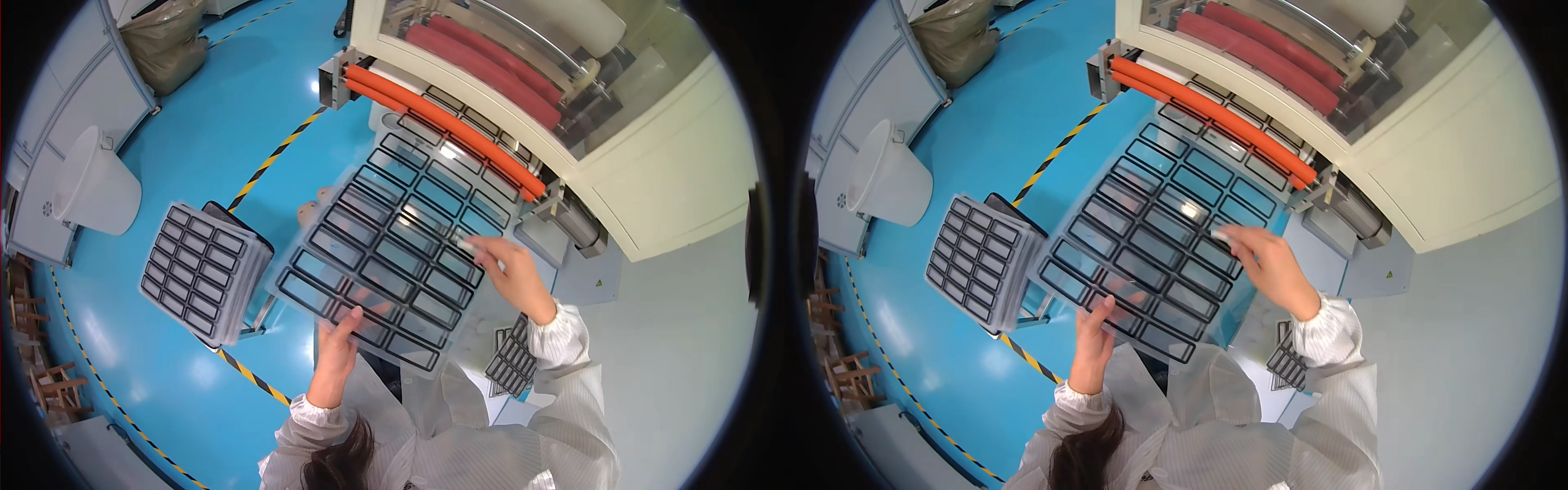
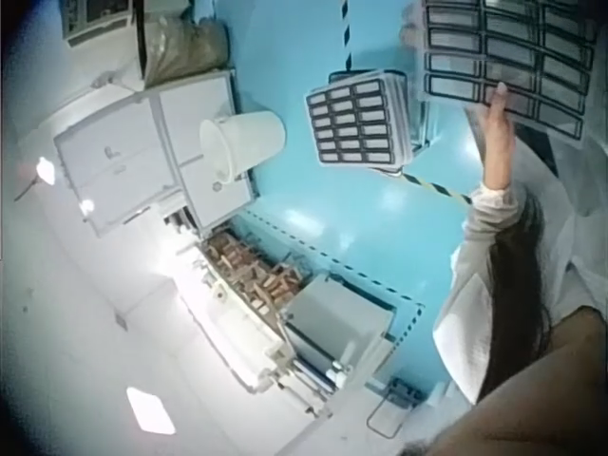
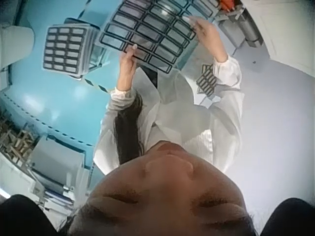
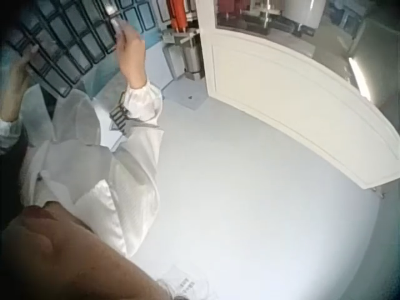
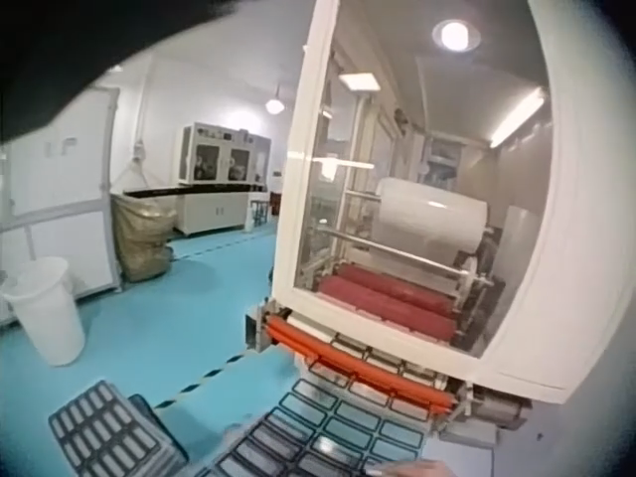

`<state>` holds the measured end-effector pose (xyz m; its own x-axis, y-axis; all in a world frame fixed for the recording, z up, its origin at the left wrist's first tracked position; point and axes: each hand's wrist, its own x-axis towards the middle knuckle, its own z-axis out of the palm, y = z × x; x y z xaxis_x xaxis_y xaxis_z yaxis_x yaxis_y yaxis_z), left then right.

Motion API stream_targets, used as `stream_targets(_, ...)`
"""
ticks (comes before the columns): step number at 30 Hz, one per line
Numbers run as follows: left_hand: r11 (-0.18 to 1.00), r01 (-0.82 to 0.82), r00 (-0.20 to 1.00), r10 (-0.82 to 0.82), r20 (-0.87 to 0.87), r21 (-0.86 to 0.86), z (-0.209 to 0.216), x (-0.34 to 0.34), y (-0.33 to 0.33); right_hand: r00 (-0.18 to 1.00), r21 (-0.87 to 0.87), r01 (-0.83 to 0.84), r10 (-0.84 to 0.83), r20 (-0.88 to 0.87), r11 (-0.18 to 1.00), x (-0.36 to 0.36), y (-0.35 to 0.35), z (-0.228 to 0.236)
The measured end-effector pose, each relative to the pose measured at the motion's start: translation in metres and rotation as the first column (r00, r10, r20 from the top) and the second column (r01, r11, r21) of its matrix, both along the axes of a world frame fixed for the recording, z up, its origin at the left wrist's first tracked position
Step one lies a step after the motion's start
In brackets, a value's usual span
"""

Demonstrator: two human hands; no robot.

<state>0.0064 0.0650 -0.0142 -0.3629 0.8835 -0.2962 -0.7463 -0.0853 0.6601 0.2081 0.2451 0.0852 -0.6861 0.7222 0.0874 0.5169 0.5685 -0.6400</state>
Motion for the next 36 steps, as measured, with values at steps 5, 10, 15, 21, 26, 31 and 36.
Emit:
stream_targets(5,0.999,0.028,1.000,-0.027,0.014,-0.019,-0.025,0.003,0.007,0.987,0.155,0.062,-0.038,-0.154,0.986,-0.053,0.054,-0.025)
stream_targets(10,0.995,0.038,0.999,-0.040,-0.010,-0.095,-0.032,0.002,0.010,0.991,0.226,0.030,0.002,-0.137,0.974,-0.102,0.085,-0.037)
stream_targets(15,0.997,-0.004,0.999,0.007,0.044,-0.077,-0.028,0.007,0.014,0.995,0.333,-0.002,0.034,-0.091,0.943,-0.123,0.095,-0.047)
stream_targets(21,0.996,0.029,0.999,-0.027,0.025,-0.080,-0.024,0.001,0.009,1.000,0.283,0.001,0.002,-0.009,0.959,-0.139,0.080,-0.043)
stream_targets(26,0.995,0.044,0.999,-0.042,0.029,-0.088,-0.024,0.002,0.004,1.000,0.330,0.002,0.004,-0.019,0.944,-0.142,0.073,-0.049)
stream_targets(31,0.995,-0.009,0.999,0.013,0.045,-0.102,-0.019,0.000,-0.003,0.999,0.379,-0.027,0.007,0.054,0.925,-0.148,0.067,-0.058)
stream_targets(36,0.991,-0.008,0.999,0.002,-0.044,-0.131,-0.027,-0.003,-0.013,0.987,0.475,-0.093,0.020,0.158,0.875,-0.159,0.065,-0.071)
